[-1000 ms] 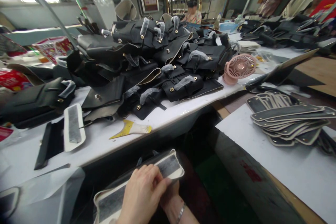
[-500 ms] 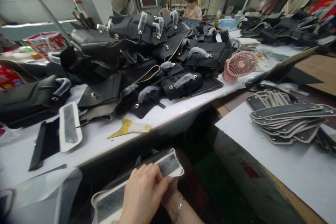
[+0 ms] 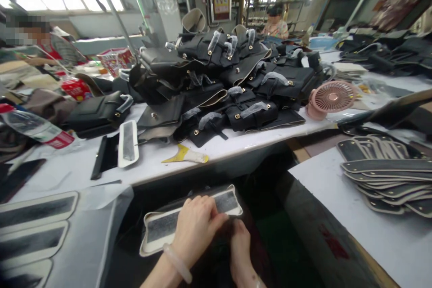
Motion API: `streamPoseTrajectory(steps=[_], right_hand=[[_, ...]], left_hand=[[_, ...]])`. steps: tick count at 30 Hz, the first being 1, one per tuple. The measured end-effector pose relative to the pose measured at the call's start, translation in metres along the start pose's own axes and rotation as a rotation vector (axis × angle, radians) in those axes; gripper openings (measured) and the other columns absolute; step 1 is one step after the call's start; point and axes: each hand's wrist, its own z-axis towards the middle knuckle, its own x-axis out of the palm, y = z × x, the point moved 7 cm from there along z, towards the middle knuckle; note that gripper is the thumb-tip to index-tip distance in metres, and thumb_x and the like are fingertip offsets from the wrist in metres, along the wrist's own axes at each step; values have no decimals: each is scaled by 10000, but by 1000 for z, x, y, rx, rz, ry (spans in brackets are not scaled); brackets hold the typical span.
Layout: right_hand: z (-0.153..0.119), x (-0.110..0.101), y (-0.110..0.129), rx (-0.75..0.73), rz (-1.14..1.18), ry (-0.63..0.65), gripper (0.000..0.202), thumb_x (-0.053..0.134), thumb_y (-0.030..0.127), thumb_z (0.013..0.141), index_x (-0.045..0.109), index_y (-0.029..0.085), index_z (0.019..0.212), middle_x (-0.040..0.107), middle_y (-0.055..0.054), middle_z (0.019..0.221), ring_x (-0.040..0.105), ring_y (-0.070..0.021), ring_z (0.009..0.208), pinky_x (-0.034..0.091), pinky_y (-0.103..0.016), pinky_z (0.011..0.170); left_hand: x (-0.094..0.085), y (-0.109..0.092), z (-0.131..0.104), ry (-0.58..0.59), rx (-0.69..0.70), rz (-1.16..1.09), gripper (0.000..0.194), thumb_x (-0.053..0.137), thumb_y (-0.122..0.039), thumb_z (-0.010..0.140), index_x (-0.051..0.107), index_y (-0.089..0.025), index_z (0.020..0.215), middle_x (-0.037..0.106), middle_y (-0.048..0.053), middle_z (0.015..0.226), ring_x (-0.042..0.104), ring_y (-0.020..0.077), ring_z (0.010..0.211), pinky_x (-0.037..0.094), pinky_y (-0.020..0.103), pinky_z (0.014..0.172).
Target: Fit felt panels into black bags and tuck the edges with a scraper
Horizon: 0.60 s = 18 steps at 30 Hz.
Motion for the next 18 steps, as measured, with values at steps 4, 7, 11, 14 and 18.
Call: streamPoseTrajectory(steps=[4, 7, 11, 14, 18], right_hand=[[-26, -19, 39, -388, -310, 38, 238, 745, 368, 794, 762, 201, 963, 704, -56, 1090, 632, -248, 1043, 474, -320, 970], [-66, 3, 72, -1074, -713, 196, 346, 554, 190, 920, 664, 229, 1246, 627, -57, 1293, 578, -234, 1187, 440, -329, 1034], [-85, 26, 71, -1499, -1044, 218, 504, 447, 86, 949, 439, 135, 1451, 547, -129, 1373, 504, -278, 1264, 436, -427, 1016], [-83, 33, 70, -1548, -1118, 170, 486, 464, 102, 954, 440, 84, 1440, 553, -168, 1336, 492, -313, 1252, 429, -477, 995], [-89, 40, 71, -1592, -1154, 140, 398, 491, 112, 950, 538, 40, 1339, 574, -185, 1278, 513, -330, 1204, 438, -480, 960]], left_hand=[[-1, 0, -4, -47, -8, -2, 236, 694, -376, 851, 609, -189, 735, 667, 24, 768, 605, 254, 808, 318, 366, 726], [-3, -2, -6, -79, -20, 6, 189, 705, -341, 846, 611, -192, 777, 662, 15, 777, 604, 249, 800, 336, 362, 717], [-8, -6, -10, -110, -13, 59, 90, 683, -251, 858, 616, -196, 833, 660, 15, 818, 596, 249, 813, 363, 367, 727], [-10, -5, -17, -139, 11, 62, 39, 632, -179, 872, 609, -199, 849, 655, 21, 862, 584, 250, 852, 378, 379, 767], [-7, 7, -26, -158, 0, -52, 104, 616, -132, 872, 599, -206, 801, 636, 2, 858, 574, 218, 852, 383, 352, 767]])
